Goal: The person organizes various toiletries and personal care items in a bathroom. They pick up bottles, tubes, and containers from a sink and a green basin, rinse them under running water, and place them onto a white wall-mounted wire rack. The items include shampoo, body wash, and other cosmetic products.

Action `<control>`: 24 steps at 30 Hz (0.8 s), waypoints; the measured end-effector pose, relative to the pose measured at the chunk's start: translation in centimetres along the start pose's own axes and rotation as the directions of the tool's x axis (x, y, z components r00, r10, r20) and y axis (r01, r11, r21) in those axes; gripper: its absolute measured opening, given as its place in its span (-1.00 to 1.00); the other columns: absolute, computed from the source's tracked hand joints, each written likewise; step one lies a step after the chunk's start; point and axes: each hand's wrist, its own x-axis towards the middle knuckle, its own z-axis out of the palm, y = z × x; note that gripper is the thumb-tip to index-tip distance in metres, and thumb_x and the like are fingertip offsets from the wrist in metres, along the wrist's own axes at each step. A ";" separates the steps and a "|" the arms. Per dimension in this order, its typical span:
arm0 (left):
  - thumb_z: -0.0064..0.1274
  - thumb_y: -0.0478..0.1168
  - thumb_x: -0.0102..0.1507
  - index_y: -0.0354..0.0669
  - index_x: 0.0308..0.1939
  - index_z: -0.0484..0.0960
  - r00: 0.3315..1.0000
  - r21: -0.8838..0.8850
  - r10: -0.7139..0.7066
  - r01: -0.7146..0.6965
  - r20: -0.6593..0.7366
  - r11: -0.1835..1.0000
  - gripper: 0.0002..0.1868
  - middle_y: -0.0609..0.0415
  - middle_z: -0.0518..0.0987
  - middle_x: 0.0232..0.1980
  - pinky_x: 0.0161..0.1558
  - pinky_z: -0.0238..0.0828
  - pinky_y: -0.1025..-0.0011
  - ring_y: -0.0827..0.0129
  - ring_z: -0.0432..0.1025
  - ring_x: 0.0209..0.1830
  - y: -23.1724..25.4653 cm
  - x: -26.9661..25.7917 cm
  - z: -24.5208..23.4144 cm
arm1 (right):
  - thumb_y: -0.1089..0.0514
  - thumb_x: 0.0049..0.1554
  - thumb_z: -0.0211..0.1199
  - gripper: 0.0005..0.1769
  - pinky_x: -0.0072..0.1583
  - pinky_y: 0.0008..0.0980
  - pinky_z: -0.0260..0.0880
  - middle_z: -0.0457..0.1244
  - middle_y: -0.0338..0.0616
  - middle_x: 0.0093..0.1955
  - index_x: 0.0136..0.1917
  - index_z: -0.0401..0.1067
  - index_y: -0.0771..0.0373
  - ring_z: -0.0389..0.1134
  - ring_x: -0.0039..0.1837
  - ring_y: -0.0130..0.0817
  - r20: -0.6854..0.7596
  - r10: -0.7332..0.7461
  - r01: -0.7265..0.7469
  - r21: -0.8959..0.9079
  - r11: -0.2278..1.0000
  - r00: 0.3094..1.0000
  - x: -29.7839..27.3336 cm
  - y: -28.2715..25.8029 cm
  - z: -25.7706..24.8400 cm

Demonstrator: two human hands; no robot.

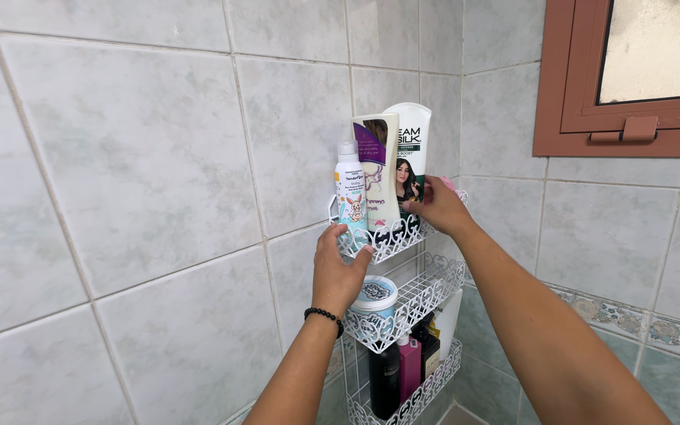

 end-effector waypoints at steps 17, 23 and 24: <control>0.16 -0.12 0.24 -0.14 0.33 0.39 0.940 -0.043 -0.315 0.312 -0.133 0.949 -0.41 0.03 0.47 0.39 0.28 0.37 0.27 0.25 0.41 0.35 -6.0 -26.2 -22.9 | 0.22 0.26 0.26 -0.69 0.21 -0.40 0.40 0.30 -0.11 0.22 0.25 0.38 0.33 0.35 0.23 -0.39 -0.050 -0.189 0.186 0.539 0.822 0.981 -34.0 -17.5 16.0; 0.18 -0.18 0.24 -0.15 0.27 0.46 0.801 0.057 -0.388 0.461 -0.455 0.885 -0.48 0.06 0.57 0.29 0.17 0.47 0.33 0.31 0.51 0.22 -7.1 -42.0 -36.1 | 0.25 0.30 0.24 -0.70 0.23 -0.41 0.37 0.28 -0.14 0.25 0.29 0.36 0.33 0.34 0.24 -0.42 0.154 -0.230 0.046 0.730 0.682 0.961 -45.8 -23.0 22.7; 0.18 -0.19 0.24 -0.15 0.25 0.47 0.766 0.060 -0.399 0.492 -0.503 0.868 -0.50 0.06 0.58 0.26 0.14 0.49 0.34 0.32 0.52 0.20 -6.9 -44.2 -38.0 | 0.25 0.30 0.24 -0.70 0.22 -0.41 0.37 0.29 -0.14 0.24 0.29 0.37 0.33 0.34 0.23 -0.43 0.185 -0.238 0.020 0.749 0.663 0.954 -47.8 -24.1 23.7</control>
